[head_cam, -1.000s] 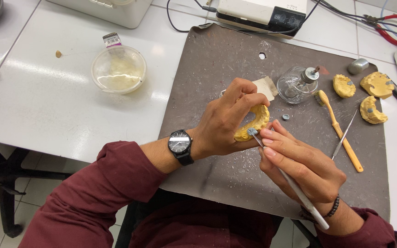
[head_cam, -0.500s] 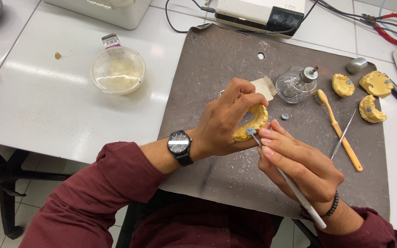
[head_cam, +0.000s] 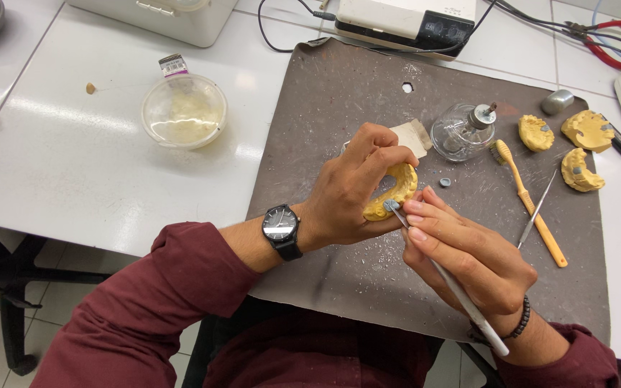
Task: The person holds a yellow plaster dental cast in one hand and uses a metal wax carver to apply and shape blue wax on the teeth of the cast. They occasionally dip the tool, reposition the cast, and continue carving and smoothing the wax buildup across the tooth area.
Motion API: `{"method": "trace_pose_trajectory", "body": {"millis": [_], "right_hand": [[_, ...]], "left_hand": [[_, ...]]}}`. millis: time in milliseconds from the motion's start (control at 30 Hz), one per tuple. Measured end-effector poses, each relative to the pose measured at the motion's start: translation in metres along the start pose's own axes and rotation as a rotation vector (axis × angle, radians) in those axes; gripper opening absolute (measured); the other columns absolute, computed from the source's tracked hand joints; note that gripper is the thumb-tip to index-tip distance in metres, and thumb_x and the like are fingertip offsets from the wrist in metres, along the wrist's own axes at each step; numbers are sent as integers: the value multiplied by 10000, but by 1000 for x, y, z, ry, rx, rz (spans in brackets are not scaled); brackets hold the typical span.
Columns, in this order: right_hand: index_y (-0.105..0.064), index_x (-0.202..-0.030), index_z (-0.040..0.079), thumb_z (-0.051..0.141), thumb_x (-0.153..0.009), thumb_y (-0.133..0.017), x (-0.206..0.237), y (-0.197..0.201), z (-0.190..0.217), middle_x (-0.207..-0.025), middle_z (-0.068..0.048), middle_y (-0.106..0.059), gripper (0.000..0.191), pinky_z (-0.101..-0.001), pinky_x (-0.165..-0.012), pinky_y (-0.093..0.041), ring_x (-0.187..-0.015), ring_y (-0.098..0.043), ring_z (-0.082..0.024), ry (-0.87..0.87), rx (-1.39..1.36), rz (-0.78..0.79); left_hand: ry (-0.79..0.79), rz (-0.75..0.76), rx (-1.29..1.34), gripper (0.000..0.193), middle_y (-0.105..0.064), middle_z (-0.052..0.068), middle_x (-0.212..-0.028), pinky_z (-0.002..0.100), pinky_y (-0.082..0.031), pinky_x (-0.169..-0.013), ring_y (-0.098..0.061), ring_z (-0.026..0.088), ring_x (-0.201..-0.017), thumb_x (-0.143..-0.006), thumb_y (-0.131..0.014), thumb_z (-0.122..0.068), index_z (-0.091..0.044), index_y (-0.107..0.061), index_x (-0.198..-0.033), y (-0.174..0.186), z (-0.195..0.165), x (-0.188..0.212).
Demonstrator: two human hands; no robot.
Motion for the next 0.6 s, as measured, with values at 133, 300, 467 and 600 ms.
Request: {"method": "trace_pose_trajectory", "body": {"millis": [133, 300, 467, 600], "right_hand": [[-634, -1104, 4, -44, -872, -787, 1, 1, -5, -1136, -193, -708, 281, -499, -1059, -620, -1142, -727, -313, -17, -68, -74], [-591, -1044, -7, -76, -860, -757, 3, 7, -16, -1058, -207, -708, 258, -487, -1013, -652, -1070, -747, -315, -145, -139, -189], [-607, -1060, 2, -72, -861, -773, 7, 2, -11, -1072, -202, -711, 270, -447, -995, -661, -1049, -752, -297, -115, -114, -155], [-619, -1058, 18, -75, -865, -785, 7, 1, -10, -1089, -201, -720, 271, -395, -958, -667, -1048, -759, -289, -108, -97, -152]], "left_hand": [[-16, 4, 41, 544, -505, 81, -1224, 274, -632, -789, -690, 193, -1029, -910, -874, -338, -99, -550, -1276, 2, -4, -4], [0, 50, 76, 458, -548, 93, -1162, 288, -598, -746, -677, 217, -986, -902, -836, -272, -68, -578, -1221, 2, -9, -5], [38, 100, 167, 406, -577, 86, -1041, 315, -536, -683, -630, 210, -838, -882, -817, -245, -39, -591, -1150, -2, -7, -2], [35, 97, 198, 386, -579, 67, -1013, 304, -532, -677, -625, 184, -790, -886, -809, -244, -45, -589, -1134, -5, -5, -1]]}}
Point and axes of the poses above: each hand's wrist, its own x-axis away from the middle knuckle, its own y-axis out of the back of the hand, z = x × y, the point moved 5 cm from there along -x, towards the middle knuckle
